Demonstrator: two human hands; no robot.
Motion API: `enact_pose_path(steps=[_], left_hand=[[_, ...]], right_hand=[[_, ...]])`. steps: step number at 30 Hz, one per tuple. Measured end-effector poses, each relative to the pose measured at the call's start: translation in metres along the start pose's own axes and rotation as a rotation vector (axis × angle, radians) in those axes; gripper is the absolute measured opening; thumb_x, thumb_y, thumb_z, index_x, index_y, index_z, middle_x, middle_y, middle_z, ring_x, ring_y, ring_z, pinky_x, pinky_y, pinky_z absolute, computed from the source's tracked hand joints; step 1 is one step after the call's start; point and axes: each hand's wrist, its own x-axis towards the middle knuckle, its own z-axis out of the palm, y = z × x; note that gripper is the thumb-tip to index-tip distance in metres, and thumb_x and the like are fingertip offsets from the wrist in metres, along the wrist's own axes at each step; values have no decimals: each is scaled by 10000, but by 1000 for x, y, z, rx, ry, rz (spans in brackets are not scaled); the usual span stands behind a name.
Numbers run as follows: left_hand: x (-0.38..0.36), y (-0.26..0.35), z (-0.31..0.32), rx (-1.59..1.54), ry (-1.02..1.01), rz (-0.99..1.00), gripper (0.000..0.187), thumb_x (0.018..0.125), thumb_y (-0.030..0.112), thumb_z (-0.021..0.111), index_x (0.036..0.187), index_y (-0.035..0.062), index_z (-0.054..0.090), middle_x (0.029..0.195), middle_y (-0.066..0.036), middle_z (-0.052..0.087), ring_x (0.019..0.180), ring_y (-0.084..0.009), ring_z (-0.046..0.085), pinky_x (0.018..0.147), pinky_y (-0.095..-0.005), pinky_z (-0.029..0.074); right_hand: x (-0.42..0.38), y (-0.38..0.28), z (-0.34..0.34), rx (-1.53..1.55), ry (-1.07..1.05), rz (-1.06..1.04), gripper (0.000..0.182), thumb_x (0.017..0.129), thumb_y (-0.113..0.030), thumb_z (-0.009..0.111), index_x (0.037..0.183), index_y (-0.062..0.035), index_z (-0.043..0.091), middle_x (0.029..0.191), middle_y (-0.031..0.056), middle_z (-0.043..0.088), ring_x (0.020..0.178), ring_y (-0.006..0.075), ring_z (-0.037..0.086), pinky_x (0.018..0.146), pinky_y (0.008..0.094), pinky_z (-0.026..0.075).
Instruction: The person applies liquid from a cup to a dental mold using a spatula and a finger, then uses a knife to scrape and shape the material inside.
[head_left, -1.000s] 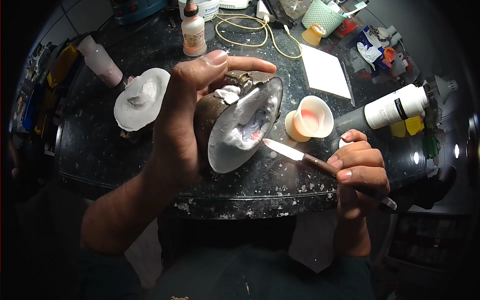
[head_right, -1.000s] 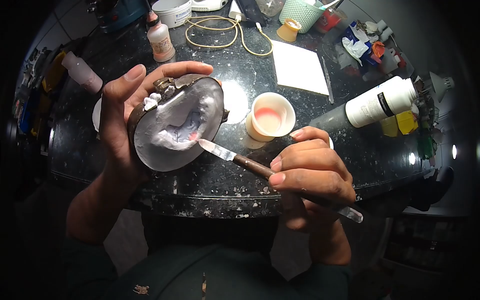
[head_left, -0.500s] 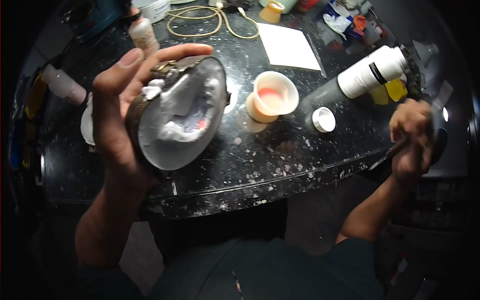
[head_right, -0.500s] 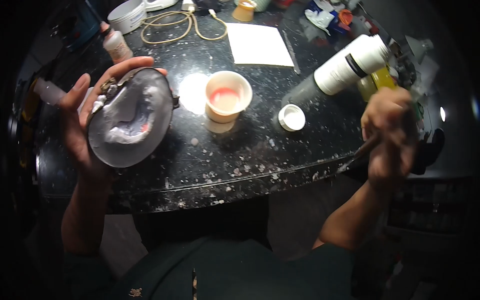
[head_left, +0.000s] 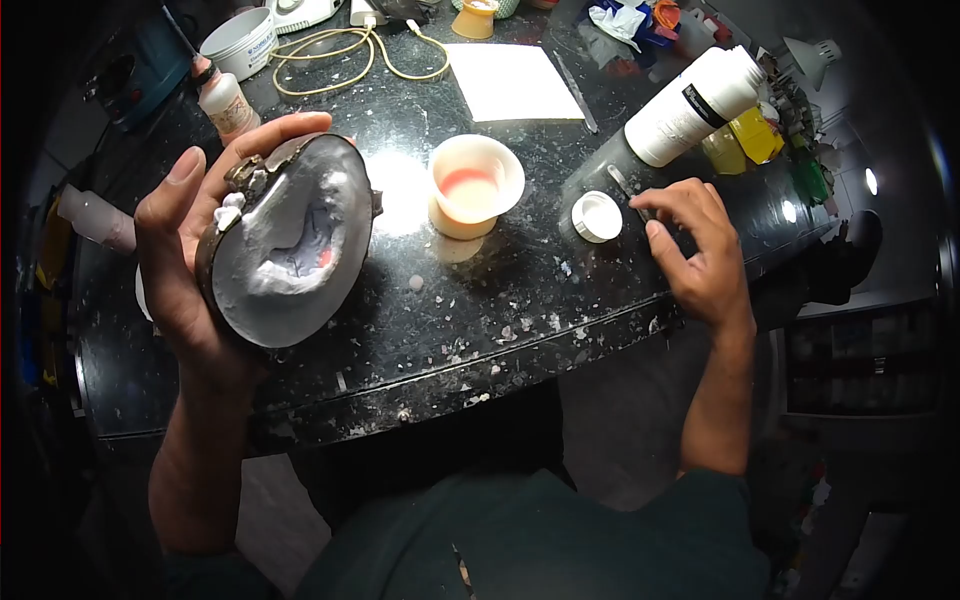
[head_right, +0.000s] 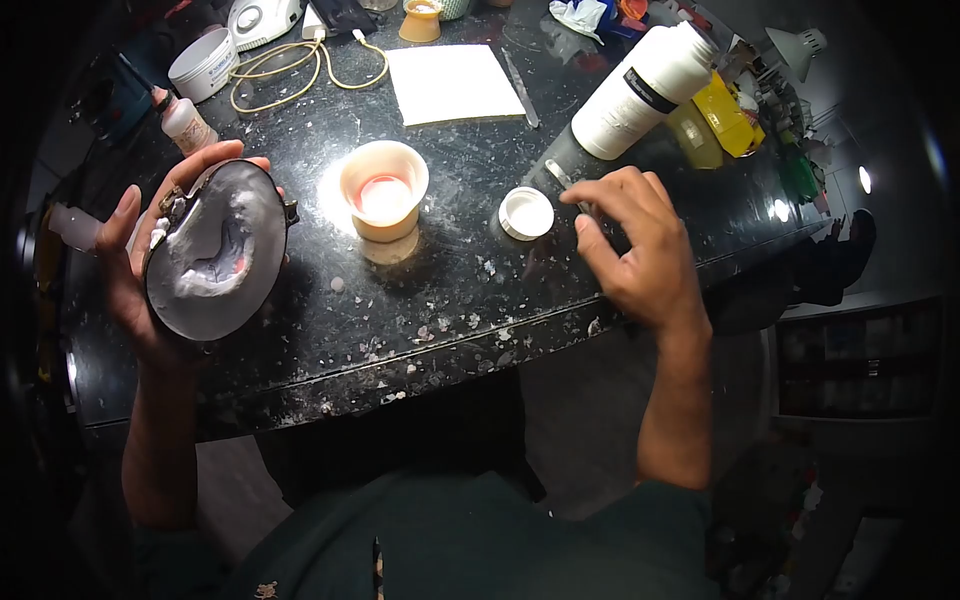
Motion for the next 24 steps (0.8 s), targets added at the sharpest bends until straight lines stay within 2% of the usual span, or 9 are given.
enact_pose_path(steps=[4, 9, 13, 17, 19, 21, 23, 24], left_hand=[[-1, -1, 0, 47, -18, 22, 781, 988, 528, 318, 1393, -133, 421, 1268, -299, 598, 1070, -303, 687, 901, -391, 601], [-2, -1, 1, 80, 21, 47, 778, 992, 531, 314, 1391, -128, 427, 1271, -299, 597, 1086, -292, 679, 913, -380, 590], [0, -4, -4, 130, -37, 134, 705, 1012, 522, 301, 1406, -50, 420, 1288, -309, 578, 1095, -306, 676, 911, -384, 592], [0, -10, -8, 214, -42, 221, 636, 1031, 513, 289, 1422, 27, 414, 1304, -319, 559, 1104, -320, 674, 909, -388, 595], [-1, -13, -10, 276, -26, 264, 603, 1041, 509, 283, 1430, 66, 411, 1313, -324, 549, 1109, -328, 672, 908, -391, 596], [-2, -15, -12, 336, -32, 303, 572, 1050, 504, 276, 1438, 105, 407, 1321, -329, 540, 1113, -335, 671, 907, -393, 597], [-1, -18, -14, 383, -58, 337, 542, 1060, 500, 270, 1446, 144, 404, 1329, -334, 530, 1118, -342, 670, 906, -395, 599], [0, -19, -15, 402, -78, 355, 527, 1065, 497, 267, 1450, 164, 403, 1333, -336, 525, 1120, -346, 669, 906, -396, 599]], right_hand=[[-1, -7, 13, -103, 11, -128, 261, 801, -93, 664, 1046, -106, 752, 1023, 57, 579, 972, 251, 509, 873, 368, 465], [2, -7, 17, -89, -18, -131, 246, 798, -86, 659, 1024, -103, 756, 1011, 58, 580, 958, 251, 510, 887, 368, 455], [2, -12, 14, -65, 47, -118, 252, 796, -79, 650, 1025, -91, 756, 1001, 64, 589, 945, 253, 513, 884, 364, 445], [5, -27, 14, -144, 146, -188, 409, 791, -84, 646, 1192, -66, 723, 1057, 108, 602, 970, 269, 518, 895, 369, 443], [5, -46, 18, -164, 152, -276, 485, 778, -195, 691, 1248, -77, 712, 1150, 114, 595, 1077, 268, 484, 982, 394, 408], [4, -69, 32, -139, 168, -414, 460, 841, -360, 675, 1244, -147, 729, 1219, 87, 593, 1161, 262, 448, 1039, 419, 386], [4, -96, 41, -225, 192, -513, 460, 893, -537, 598, 1231, -259, 740, 1278, 49, 588, 1229, 260, 412, 1088, 456, 367], [4, -107, 46, -229, 177, -499, 450, 924, -625, 510, 1200, -355, 741, 1331, 9, 572, 1266, 260, 387, 1135, 493, 318]])
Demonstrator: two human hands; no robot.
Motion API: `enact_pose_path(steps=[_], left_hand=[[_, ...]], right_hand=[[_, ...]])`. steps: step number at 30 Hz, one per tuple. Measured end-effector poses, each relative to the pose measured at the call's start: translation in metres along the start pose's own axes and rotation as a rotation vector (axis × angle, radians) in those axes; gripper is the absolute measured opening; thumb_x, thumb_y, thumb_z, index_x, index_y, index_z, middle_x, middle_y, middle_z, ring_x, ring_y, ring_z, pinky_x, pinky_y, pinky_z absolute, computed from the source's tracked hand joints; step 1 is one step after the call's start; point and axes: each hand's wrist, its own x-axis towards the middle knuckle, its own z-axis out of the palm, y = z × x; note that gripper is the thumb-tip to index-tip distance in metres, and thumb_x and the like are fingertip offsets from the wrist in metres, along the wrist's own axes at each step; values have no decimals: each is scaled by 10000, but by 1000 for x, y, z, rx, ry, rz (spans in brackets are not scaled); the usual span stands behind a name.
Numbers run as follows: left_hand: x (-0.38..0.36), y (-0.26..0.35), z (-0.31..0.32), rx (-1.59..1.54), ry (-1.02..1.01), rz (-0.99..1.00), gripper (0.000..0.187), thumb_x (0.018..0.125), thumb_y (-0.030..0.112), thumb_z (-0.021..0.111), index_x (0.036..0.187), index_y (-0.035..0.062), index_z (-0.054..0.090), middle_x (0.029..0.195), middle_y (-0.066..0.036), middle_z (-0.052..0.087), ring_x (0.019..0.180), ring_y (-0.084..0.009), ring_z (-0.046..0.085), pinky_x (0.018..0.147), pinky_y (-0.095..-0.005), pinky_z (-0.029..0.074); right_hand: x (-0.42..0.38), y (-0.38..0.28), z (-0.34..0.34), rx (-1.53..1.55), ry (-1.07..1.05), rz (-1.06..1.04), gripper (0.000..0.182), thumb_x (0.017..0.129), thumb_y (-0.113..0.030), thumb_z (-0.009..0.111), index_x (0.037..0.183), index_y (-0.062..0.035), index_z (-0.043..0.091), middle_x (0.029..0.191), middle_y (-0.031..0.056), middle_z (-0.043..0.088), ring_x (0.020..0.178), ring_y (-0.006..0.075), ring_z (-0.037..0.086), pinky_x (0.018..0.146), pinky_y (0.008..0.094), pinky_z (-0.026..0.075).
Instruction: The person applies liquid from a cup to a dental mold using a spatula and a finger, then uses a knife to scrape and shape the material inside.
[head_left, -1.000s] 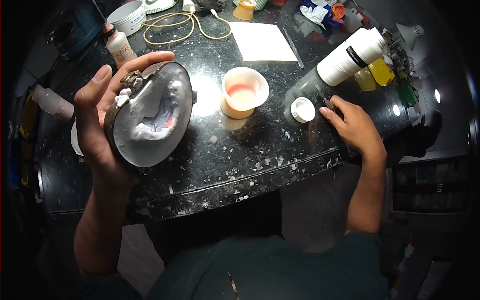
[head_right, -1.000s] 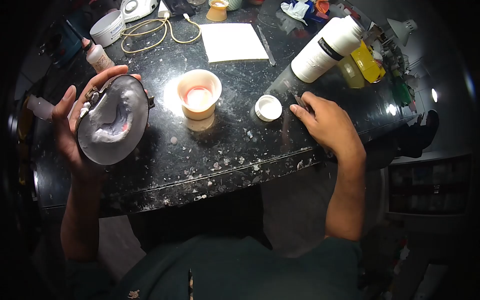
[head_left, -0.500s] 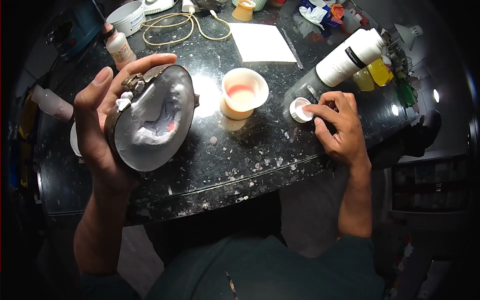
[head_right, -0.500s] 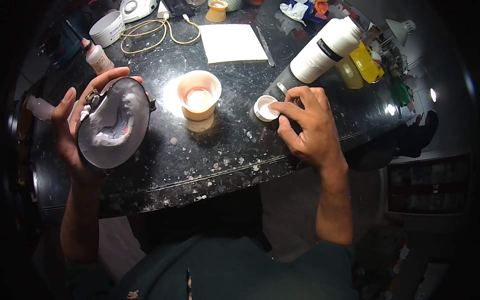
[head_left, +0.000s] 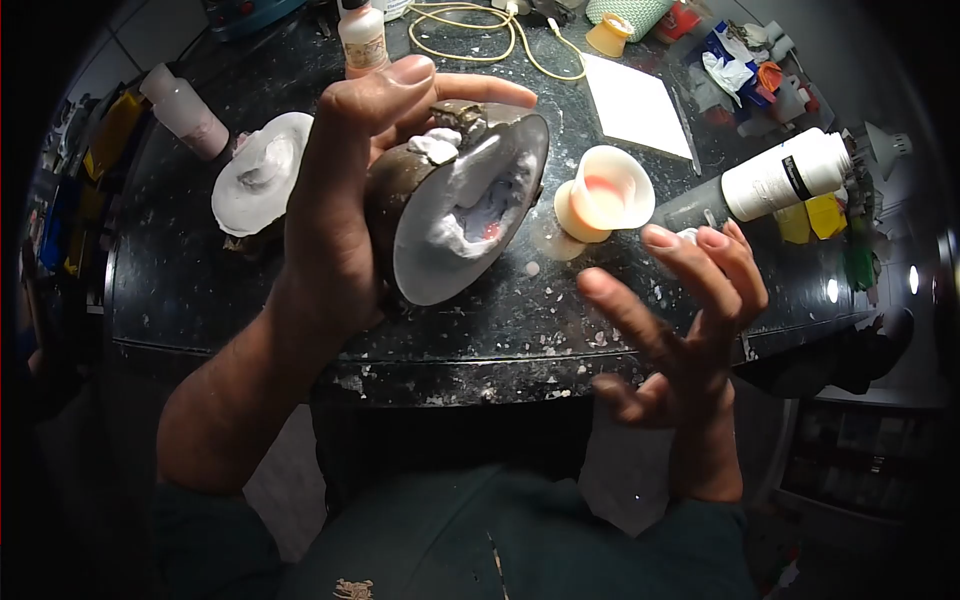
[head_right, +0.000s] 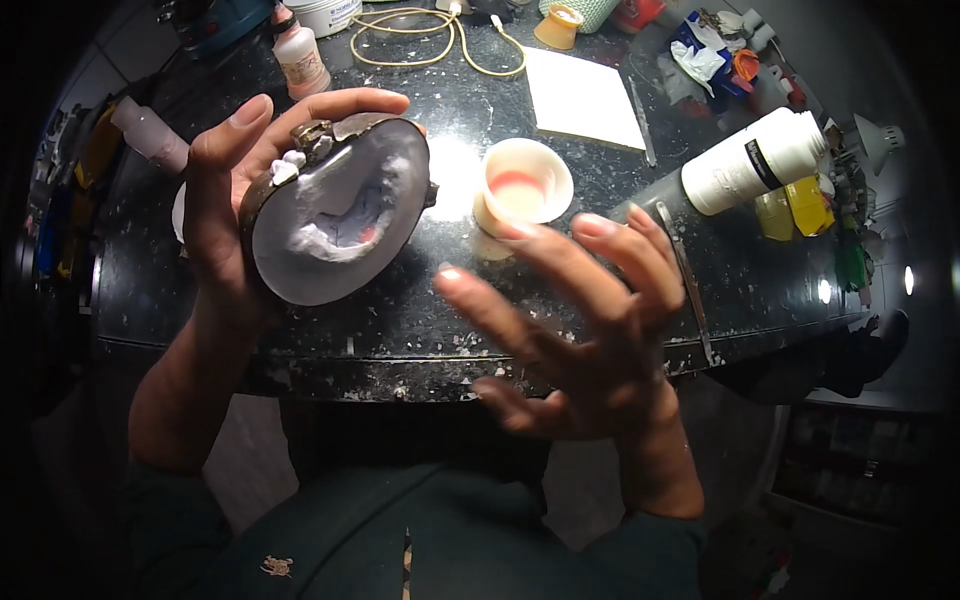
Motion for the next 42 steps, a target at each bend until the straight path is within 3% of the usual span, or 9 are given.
enact_pose_path(steps=[1, 3, 5, 6, 9, 14, 26, 38, 42], left_hand=[[0, -1, -1, 14, -21, 21, 514, 1069, 495, 264, 1454, 183, 401, 1337, -339, 520, 1122, -349, 669, 905, -397, 600], [0, -3, -2, 27, -42, 45, 501, 1074, 493, 261, 1458, 202, 399, 1342, -341, 515, 1125, -353, 668, 905, -398, 600], [-2, -5, -5, 196, -111, 214, 378, 1092, 442, 294, 1457, 353, 340, 1331, -357, 514, 1148, -377, 651, 916, -420, 595], [2, -15, -11, 310, -163, 405, 365, 1093, 426, 321, 1450, 351, 337, 1332, -355, 515, 1146, -367, 654, 919, -414, 592], [-1, -12, -12, 256, -124, 299, 368, 1090, 406, 362, 1453, 360, 325, 1336, -352, 516, 1148, -373, 652, 914, -423, 593], [-2, -12, -16, 353, -143, 363, 383, 1089, 356, 394, 1461, 364, 305, 1343, -349, 516, 1147, -378, 651, 909, -435, 594], [-2, -15, -22, 448, -179, 406, 455, 1070, 296, 470, 1476, 346, 269, 1342, -348, 521, 1130, -384, 662, 880, -427, 607], [-1, -15, -15, 342, -170, 366, 369, 1098, 406, 295, 1460, 338, 314, 1326, -348, 531, 1117, -370, 669, 878, -416, 605], [-2, -18, -13, 263, -141, 343, 418, 1089, 459, 240, 1445, 284, 374, 1319, -333, 543, 1117, -351, 670, 893, -403, 595]], right_hand=[[7, -1, 2, -42, -25, -107, 598, 917, -736, 422, 1199, -321, 748, 1381, 85, 528, 1325, 315, 343, 1152, 541, 285], [21, -10, 8, -30, -63, -93, 610, 902, -771, 415, 1222, -360, 734, 1430, 72, 515, 1368, 323, 312, 1183, 543, 215], [29, -17, 15, -24, -70, -107, 615, 900, -779, 408, 1233, -372, 726, 1451, 70, 507, 1384, 331, 298, 1192, 542, 188], [32, -18, 17, -16, -78, -118, 619, 898, -786, 400, 1245, -384, 719, 1473, 69, 499, 1401, 338, 284, 1201, 541, 162], [36, -15, 19, -94, -73, -109, 625, 909, -784, 374, 1258, -390, 710, 1480, 85, 498, 1415, 348, 269, 1206, 543, 139], [39, -14, 15, -77, -141, -86, 675, 919, -775, 348, 1260, -328, 722, 1463, 185, 504, 1443, 356, 247, 1213, 517, 146], [37, -14, 15, -20, -152, -38, 657, 925, -754, 365, 1244, -312, 732, 1441, 192, 529, 1437, 340, 295, 1223, 504, 144], [35, -14, 19, 21, -88, -62, 515, 889, -659, 550, 1215, -313, 748, 1472, 143, 512, 1445, 378, 250, 1212, 503, 170], [33, -13, 23, 46, -80, -56, 473, 886, -618, 587, 1212, -316, 749, 1476, 128, 510, 1445, 382, 248, 1211, 502, 182]])
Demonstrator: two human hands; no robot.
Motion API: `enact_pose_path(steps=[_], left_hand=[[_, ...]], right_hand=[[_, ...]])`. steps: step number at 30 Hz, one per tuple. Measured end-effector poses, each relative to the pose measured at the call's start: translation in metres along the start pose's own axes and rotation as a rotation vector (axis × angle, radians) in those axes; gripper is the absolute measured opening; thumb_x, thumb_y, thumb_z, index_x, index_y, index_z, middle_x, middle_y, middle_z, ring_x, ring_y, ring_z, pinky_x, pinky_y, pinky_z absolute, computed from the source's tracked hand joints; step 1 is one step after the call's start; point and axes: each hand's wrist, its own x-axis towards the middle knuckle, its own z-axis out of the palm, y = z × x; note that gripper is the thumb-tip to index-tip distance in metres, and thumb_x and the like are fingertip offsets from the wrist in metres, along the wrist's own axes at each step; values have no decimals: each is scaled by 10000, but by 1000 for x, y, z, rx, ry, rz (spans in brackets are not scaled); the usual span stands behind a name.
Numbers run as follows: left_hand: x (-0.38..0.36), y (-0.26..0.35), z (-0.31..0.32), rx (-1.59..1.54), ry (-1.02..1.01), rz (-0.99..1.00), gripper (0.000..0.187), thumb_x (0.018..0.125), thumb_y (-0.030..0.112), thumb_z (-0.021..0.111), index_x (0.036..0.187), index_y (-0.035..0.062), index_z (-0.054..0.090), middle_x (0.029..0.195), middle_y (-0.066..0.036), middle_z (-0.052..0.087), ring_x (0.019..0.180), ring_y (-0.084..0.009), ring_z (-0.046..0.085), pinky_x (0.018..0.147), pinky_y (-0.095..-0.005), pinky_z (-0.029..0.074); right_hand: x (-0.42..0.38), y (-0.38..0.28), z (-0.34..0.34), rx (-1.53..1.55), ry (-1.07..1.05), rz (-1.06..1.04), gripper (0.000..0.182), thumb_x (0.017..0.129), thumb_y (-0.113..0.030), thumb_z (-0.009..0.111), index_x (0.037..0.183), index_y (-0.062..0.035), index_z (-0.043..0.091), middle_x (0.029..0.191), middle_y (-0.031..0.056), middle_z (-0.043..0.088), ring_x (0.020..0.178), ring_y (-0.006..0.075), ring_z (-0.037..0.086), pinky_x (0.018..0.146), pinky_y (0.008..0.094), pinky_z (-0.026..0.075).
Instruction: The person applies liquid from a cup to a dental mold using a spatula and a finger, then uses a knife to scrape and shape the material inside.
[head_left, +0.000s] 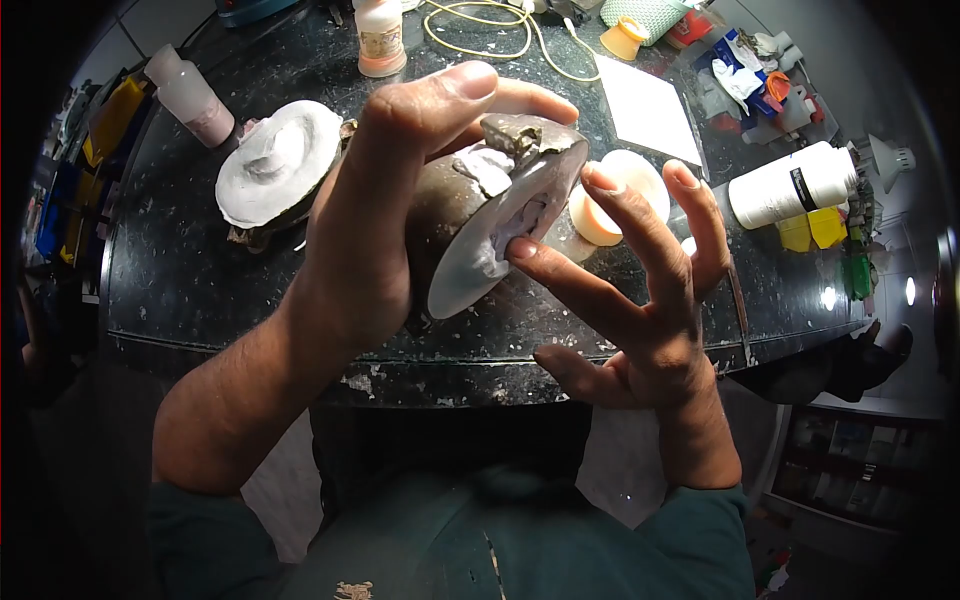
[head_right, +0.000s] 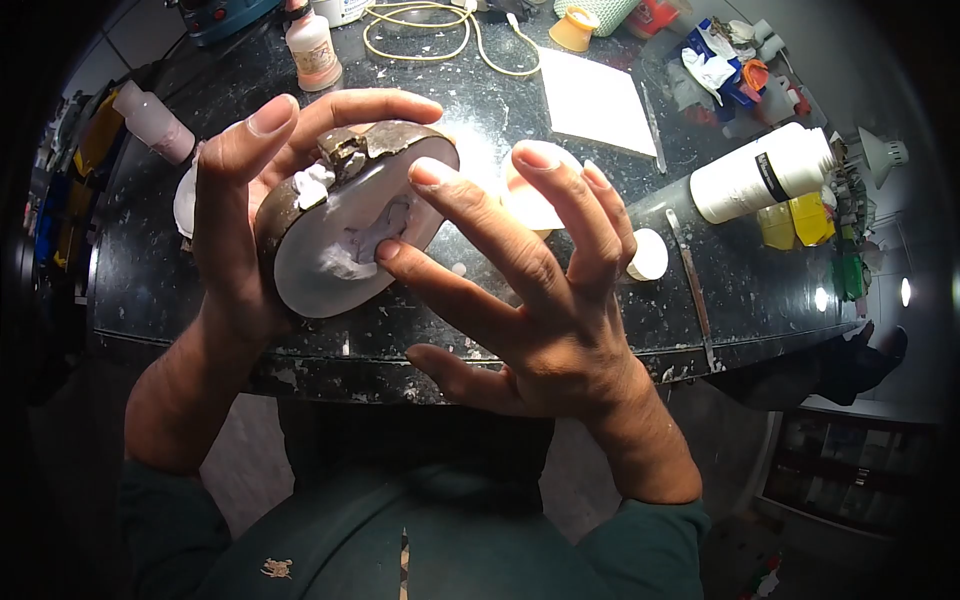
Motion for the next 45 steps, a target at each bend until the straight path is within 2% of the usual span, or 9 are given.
enact_pose_path(steps=[12, 16, 20, 23, 25, 29, 35, 39, 45], left_hand=[[8, 36, 7, -30, 137, -384, 711, 1017, 582, 226, 1341, 23, 522, 1283, -266, 598, 1089, -278, 681, 880, -347, 581], [7, 44, 0, -60, 179, -471, 743, 1007, 584, 236, 1329, -25, 518, 1283, -266, 598, 1073, -266, 686, 863, -335, 583], [10, 50, -4, -104, 205, -540, 778, 997, 585, 247, 1316, -72, 514, 1283, -266, 597, 1056, -255, 690, 846, -323, 586], [15, 51, 2, -179, 186, -580, 805, 990, 587, 255, 1306, -108, 511, 1283, -266, 596, 1044, -247, 694, 833, -314, 587], [22, 47, 13, -252, 149, -594, 823, 985, 588, 261, 1300, -131, 509, 1283, -266, 596, 1036, -241, 696, 825, -308, 588], [24, 42, 20, -142, 169, -495, 821, 973, 591, 257, 1316, -109, 511, 1208, -251, 651, 1035, -243, 692, 838, -304, 576], [24, 35, 5, -240, 140, -512, 759, 985, 557, 281, 1350, -81, 470, 1239, -272, 625, 1073, -271, 686, 851, -328, 586], [12, 2, 0, -43, 112, -123, 570, 999, 424, 432, 1426, 49, 390, 1269, -304, 593, 1046, -311, 697, 824, -359, 609], [15, 13, -10, 199, -117, 147, 729, 957, 105, 664, 1502, 321, 231, 1288, -380, 544, 1020, -389, 703, 773, -411, 639]], right_hand=[[-2, 0, -4, 53, 54, 3, 380, 927, -543, 601, 1127, -262, 760, 1423, 123, 544, 1414, 378, 332, 1187, 525, 248], [-20, 8, -11, 427, 335, 143, 275, 910, -413, 669, 936, -146, 605, 1114, 109, 681, 1069, 273, 631, 1126, 519, 318], [-45, 41, -36, 559, 457, 407, 325, 953, -324, 646, 800, -47, 574, 694, 34, 531, 699, 149, 525, 766, 355, 477], [-63, 81, -66, 416, 52, 981, 301, 943, -273, 704, 863, -11, 582, 691, -20, 476, 640, 51, 404, 609, 201, 335], [-98, 113, -74, 368, -286, 1212, 410, 834, -362, 825, 873, -14, 611, 703, -35, 528, 638, 88, 477, 575, 281, 403], [-114, 124, -75, 228, -520, 1264, 372, 846, -333, 808, 879, -19, 611, 675, -10, 489, 626, 82, 447, 576, 289, 391], [-133, 123, -96, 827, -363, 1239, 273, 887, -230, 746, 801, -31, 581, 709, -41, 466, 665, 56, 445, 590, 237, 331], [-138, 91, -78, 1408, 292, 660, 275, 833, -182, 708, 953, 0, 542, 723, 89, 555, 576, 133, 544, 492, 252, 451], [-5, 27, -36, 1214, 405, 358, 214, 825, -61, 690, 978, 49, 589, 876, 115, 622, 670, 158, 627, 594, 255, 519]])
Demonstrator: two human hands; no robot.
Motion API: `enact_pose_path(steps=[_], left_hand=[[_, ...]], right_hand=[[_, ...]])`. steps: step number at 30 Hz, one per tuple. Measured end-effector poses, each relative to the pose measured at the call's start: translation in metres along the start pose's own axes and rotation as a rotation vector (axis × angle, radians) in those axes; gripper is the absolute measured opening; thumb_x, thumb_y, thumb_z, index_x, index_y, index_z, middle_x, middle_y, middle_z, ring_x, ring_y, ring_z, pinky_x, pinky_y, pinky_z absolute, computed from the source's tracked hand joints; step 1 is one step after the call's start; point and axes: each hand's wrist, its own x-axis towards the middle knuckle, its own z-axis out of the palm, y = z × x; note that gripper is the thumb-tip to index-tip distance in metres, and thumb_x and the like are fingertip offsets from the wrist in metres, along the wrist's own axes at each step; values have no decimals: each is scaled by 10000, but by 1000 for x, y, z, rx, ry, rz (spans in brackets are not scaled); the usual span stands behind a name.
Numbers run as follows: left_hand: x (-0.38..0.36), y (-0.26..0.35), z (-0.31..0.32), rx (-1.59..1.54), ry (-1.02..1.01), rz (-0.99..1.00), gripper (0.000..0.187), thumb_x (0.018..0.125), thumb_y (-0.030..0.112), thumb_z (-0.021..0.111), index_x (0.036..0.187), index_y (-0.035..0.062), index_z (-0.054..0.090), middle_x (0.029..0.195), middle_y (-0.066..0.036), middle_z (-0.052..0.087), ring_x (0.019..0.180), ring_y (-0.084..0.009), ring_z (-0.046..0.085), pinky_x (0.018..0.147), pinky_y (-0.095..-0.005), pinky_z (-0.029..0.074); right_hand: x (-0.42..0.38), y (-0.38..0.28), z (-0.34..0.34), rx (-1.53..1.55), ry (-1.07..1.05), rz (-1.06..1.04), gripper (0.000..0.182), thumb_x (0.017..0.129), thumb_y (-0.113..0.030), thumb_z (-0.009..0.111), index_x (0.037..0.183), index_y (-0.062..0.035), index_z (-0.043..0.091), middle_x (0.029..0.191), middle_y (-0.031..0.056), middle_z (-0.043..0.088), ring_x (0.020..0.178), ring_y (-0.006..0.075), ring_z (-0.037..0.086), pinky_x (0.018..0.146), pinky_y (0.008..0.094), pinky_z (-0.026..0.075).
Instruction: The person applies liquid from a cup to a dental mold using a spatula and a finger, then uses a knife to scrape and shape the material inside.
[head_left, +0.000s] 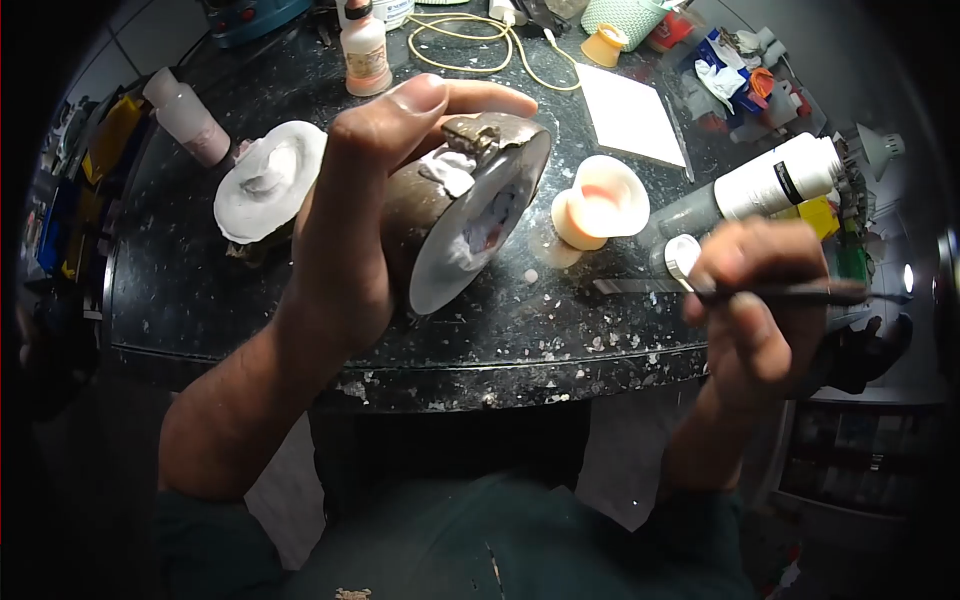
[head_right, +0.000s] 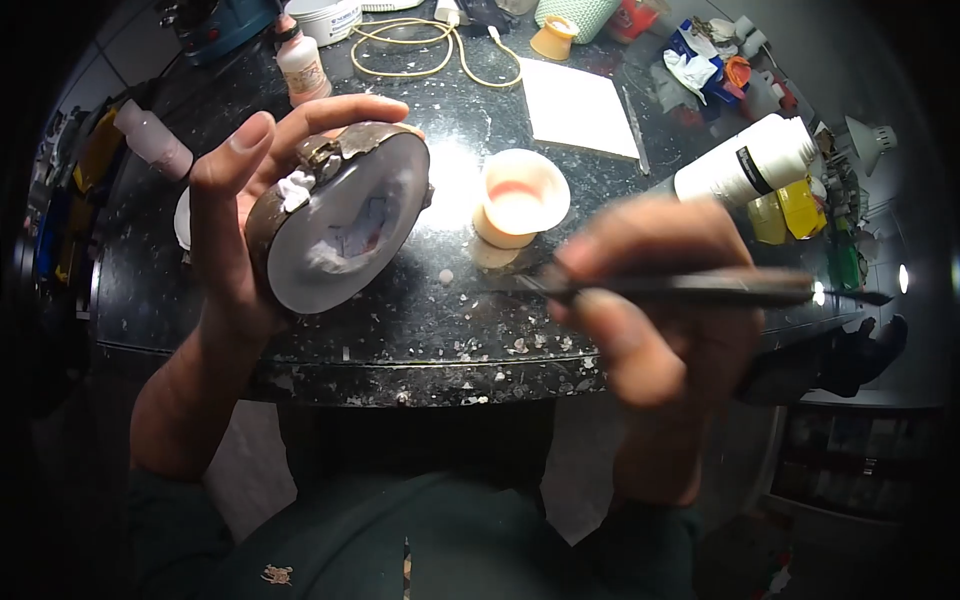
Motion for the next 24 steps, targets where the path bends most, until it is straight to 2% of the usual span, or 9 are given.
enact_pose_path(steps=[2, 4, 7, 8, 10, 11, 14, 19, 24], left_hand=[[2, 6, -2, -197, 58, -196, 535, 993, 219, 562, 1464, 234, 309, 1292, -346, 557, 1034, -356, 697, 814, -388, 618], [4, 11, -1, -394, 123, -392, 446, 1028, 333, 459, 1427, 146, 387, 1296, -313, 569, 1049, -322, 692, 855, -365, 598], [16, 30, 8, -488, 264, -720, 726, 1030, 549, 210, 1268, -46, 552, 1288, -236, 599, 1072, -240, 677, 927, -293, 546], [13, 28, 8, -486, 273, -721, 726, 1030, 549, 210, 1268, -46, 552, 1288, -236, 599, 1072, -240, 677, 927, -293, 546], [3, 13, 10, -206, 251, -440, 515, 1069, 455, 297, 1375, 85, 486, 1297, -274, 580, 1071, -270, 677, 899, -319, 567], [0, 0, 10, -106, 208, -103, 355, 1090, 340, 366, 1437, 266, 395, 1310, -314, 554, 1073, -306, 676, 868, -352, 587], [-10, -7, 6, -72, 154, -128, 381, 1092, 256, 406, 1438, 394, 325, 1319, -341, 534, 1080, -334, 673, 844, -376, 602], [-8, -4, 9, -318, 188, -205, 360, 1093, 298, 405, 1441, 367, 341, 1320, -335, 538, 1079, -330, 678, 852, -377, 603], [-10, -11, 6, -37, 116, -67, 340, 1099, 309, 370, 1434, 358, 340, 1322, -330, 538, 1087, -330, 673, 867, -379, 594]], right_hand=[[26, 16, 23, -141, -36, -182, 311, 889, -177, 680, 1060, 45, 543, 800, 108, 557, 606, 140, 534, 553, 254, 463], [48, 12, 37, -100, -93, -156, 265, 913, -138, 655, 1060, 54, 548, 847, 125, 590, 622, 131, 557, 557, 259, 474], [59, 26, 37, -85, -155, -255, 228, 949, -127, 652, 1057, 48, 553, 886, 132, 622, 619, 117, 563, 558, 241, 470], [60, 30, 37, -80, -160, -247, 225, 956, -133, 660, 1051, 41, 554, 890, 129, 626, 616, 115, 563, 557, 235, 468], [53, 38, 39, -120, -140, -265, 242, 946, -144, 697, 1035, 28, 551, 885, 124, 630, 611, 98, 544, 553, 222, 456], [49, 38, 39, -172, -129, -270, 247, 945, -144, 700, 1037, 27, 547, 881, 125, 631, 608, 95, 538, 554, 220, 450], [42, 41, 40, -241, -124, -291, 250, 943, -137, 704, 1034, 27, 539, 874, 129, 632, 612, 92, 532, 561, 216, 442], [39, 42, 41, -292, -143, -308, 234, 943, -111, 699, 1022, 33, 532, 883, 134, 636, 654, 93, 545, 607, 216, 450], [39, 39, 40, -346, -172, -300, 221, 938, -106, 706, 1023, 31, 555, 914, 125, 631, 741, 119, 596, 692, 238, 494]])
